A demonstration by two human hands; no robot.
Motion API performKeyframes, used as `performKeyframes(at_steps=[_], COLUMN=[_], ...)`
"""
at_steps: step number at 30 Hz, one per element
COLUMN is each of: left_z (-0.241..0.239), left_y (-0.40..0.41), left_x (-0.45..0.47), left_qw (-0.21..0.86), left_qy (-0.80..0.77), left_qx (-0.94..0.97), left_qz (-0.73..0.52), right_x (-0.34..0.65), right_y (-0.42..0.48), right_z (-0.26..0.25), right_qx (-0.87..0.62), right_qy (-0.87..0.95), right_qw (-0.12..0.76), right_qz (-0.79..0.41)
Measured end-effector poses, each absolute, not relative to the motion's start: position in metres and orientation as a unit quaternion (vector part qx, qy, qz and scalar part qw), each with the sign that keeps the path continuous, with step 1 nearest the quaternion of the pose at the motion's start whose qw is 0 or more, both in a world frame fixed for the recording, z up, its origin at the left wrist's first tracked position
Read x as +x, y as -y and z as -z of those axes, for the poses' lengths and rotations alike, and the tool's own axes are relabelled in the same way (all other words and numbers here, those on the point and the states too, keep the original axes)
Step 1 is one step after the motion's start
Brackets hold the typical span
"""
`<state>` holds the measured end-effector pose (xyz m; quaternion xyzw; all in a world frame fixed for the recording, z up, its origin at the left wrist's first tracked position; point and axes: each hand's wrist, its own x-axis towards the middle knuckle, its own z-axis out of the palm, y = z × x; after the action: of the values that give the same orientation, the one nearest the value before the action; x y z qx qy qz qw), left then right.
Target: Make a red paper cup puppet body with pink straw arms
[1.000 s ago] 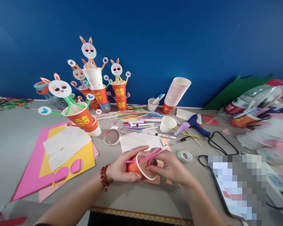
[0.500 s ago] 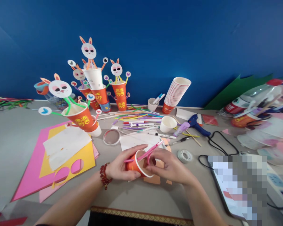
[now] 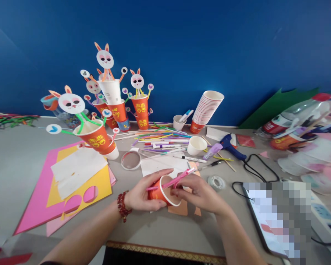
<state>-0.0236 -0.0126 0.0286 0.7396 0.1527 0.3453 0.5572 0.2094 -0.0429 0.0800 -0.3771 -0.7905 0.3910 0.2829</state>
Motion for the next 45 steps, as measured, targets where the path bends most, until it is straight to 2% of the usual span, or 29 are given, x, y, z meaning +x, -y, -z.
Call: performKeyframes(at_steps=[6, 20, 24, 29, 33, 41, 45], left_z=[-0.031, -0.033, -0.035, -0.030, -0.022, -0.026, -0.025], left_y=[0.013, 0.013, 0.013, 0.021, 0.030, 0.035, 0.039], left_x=[-0.023, -0.022, -0.021, -0.013, -0.005, -0.001, 0.003], left_qw=[0.555, 0.615, 0.657, 0.734, 0.791, 0.818, 0.833], left_qy=[-0.154, -0.170, -0.189, -0.188, -0.195, -0.184, -0.206], left_qx=[0.737, 0.687, 0.647, 0.542, 0.443, 0.446, 0.394], left_qz=[-0.353, -0.348, -0.338, -0.362, -0.374, -0.314, -0.329], right_x=[0.212, 0.208, 0.205, 0.201, 0.200, 0.190, 0.186], right_y=[0.043, 0.043, 0.044, 0.043, 0.042, 0.038, 0.039], right_z=[-0.081, -0.076, -0.074, -0.074, -0.072, -0.058, -0.056], right_qx=[-0.352, -0.389, -0.405, -0.460, -0.487, -0.469, -0.468], right_qy=[0.812, 0.768, 0.760, 0.727, 0.670, 0.553, 0.525], right_qw=[0.265, 0.372, 0.376, 0.353, 0.349, 0.475, 0.483], right_qz=[-0.383, -0.346, -0.342, -0.367, -0.438, -0.498, -0.522])
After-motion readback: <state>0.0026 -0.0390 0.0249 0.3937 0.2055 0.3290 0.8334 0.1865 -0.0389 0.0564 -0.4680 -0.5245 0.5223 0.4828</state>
